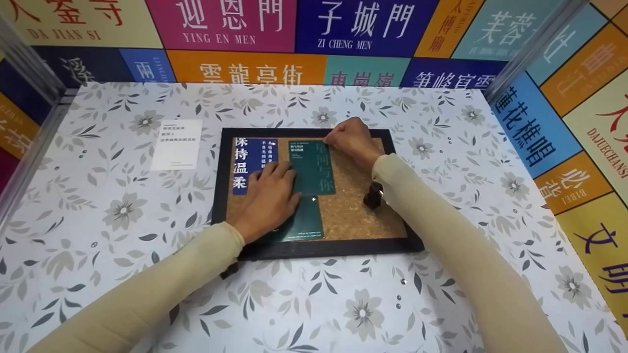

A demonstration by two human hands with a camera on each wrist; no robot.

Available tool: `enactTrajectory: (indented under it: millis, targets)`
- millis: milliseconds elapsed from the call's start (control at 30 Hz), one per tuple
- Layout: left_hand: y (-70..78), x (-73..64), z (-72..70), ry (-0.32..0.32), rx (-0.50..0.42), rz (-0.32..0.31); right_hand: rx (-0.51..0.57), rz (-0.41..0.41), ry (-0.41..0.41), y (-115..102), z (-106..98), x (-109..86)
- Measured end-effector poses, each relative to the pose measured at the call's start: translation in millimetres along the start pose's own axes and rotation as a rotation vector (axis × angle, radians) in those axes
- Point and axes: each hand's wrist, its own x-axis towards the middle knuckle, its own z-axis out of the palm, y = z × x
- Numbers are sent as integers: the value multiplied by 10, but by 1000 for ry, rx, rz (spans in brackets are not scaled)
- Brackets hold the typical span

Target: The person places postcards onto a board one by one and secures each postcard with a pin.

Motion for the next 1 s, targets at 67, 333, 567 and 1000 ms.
enactTrajectory:
  millis: [67,333,567,1000]
  targets:
    - [-4,1,6,-4,-3,-4,-7,5,2,-1,3,6]
    - [8,1,12,21,41,9,-7,-14,7,1,-18,-6]
    - [4,2,21,22,36,10,-34,-24,14,9,-8,-9]
    - [-4,-12,13,-2,14,-18,-258,-208,26,16,113,-9]
